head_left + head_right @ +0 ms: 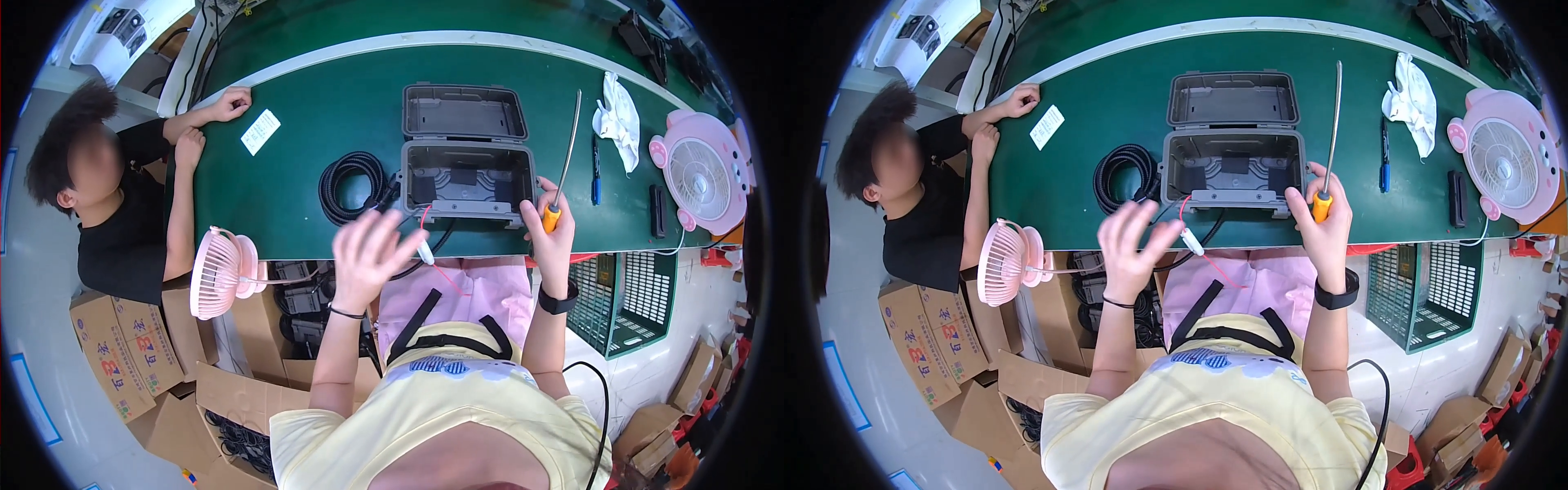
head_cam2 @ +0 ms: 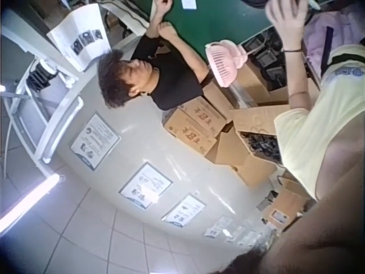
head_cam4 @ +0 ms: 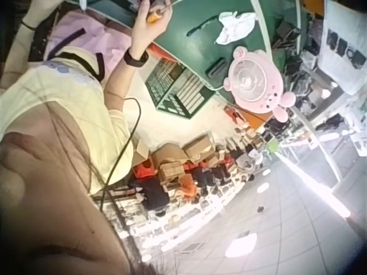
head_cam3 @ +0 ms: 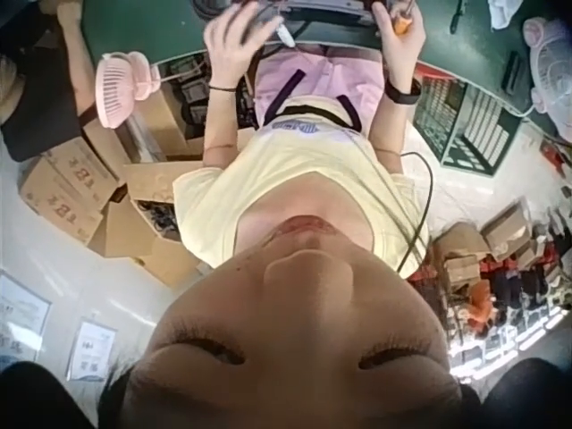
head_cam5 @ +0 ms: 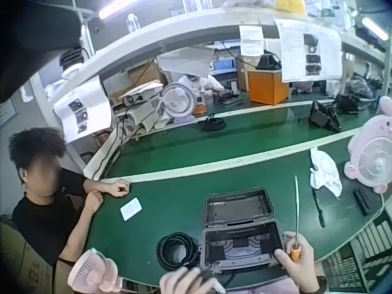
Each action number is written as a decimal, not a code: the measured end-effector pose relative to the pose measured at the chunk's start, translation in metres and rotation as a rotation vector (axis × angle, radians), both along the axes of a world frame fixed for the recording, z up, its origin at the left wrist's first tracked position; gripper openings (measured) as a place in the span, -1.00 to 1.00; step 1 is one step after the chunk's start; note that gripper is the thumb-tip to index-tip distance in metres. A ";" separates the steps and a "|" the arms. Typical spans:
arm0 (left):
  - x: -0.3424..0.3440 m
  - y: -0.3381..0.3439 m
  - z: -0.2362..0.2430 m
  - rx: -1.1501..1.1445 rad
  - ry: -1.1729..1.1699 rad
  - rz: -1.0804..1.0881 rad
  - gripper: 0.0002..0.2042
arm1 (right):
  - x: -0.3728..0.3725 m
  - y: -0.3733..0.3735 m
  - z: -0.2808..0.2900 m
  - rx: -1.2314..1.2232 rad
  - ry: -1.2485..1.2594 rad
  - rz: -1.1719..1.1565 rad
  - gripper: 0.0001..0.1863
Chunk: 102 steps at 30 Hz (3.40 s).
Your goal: Coil a power cable, place it inside an equipment storage box, and then pack the storage boxes into a larger shipping container.
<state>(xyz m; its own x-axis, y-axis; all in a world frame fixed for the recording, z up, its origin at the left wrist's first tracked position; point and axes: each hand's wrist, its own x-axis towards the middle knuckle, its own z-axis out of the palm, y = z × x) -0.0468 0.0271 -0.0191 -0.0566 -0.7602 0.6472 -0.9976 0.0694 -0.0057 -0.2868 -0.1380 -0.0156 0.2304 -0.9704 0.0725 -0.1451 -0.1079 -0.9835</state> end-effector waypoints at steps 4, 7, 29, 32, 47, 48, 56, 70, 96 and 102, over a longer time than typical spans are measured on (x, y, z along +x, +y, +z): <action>0.001 -0.017 0.002 0.125 -0.209 -0.202 -0.71 | 0.000 -0.003 0.004 0.027 0.011 0.012 -0.69; 0.002 -0.026 0.005 0.024 -0.101 -0.269 -0.78 | -0.002 -0.005 0.004 -0.009 0.031 0.032 -0.69; -0.037 -0.085 0.050 -0.187 1.290 -0.302 -0.69 | -0.006 -0.003 -0.007 0.008 -0.007 0.041 -0.67; -0.030 -0.087 0.060 -0.151 0.832 -0.111 -0.51 | -0.005 -0.002 -0.009 0.026 -0.087 0.037 -0.66; -0.019 -0.080 0.067 0.310 0.244 -0.144 -0.56 | -0.001 -0.040 0.015 0.019 -0.137 0.084 -0.78; -0.017 -0.084 0.066 0.308 0.245 -0.196 -0.67 | 0.001 -0.049 0.013 0.017 -0.091 0.047 -0.78; -0.039 -0.093 0.053 0.524 0.201 -0.149 -0.52 | 0.040 -0.114 -0.017 -0.092 0.067 -0.039 -0.50; -0.039 -0.096 0.054 0.540 0.224 -0.189 -0.47 | 0.020 -0.091 0.046 -0.296 -0.162 0.194 -0.67; -0.031 -0.054 0.011 0.111 0.189 -0.164 -0.46 | 0.029 -0.059 0.051 -0.130 -0.387 0.108 -0.68; -0.036 -0.074 0.038 0.474 0.157 -0.160 -0.46 | 0.027 -0.060 0.051 -0.119 -0.356 0.105 -0.69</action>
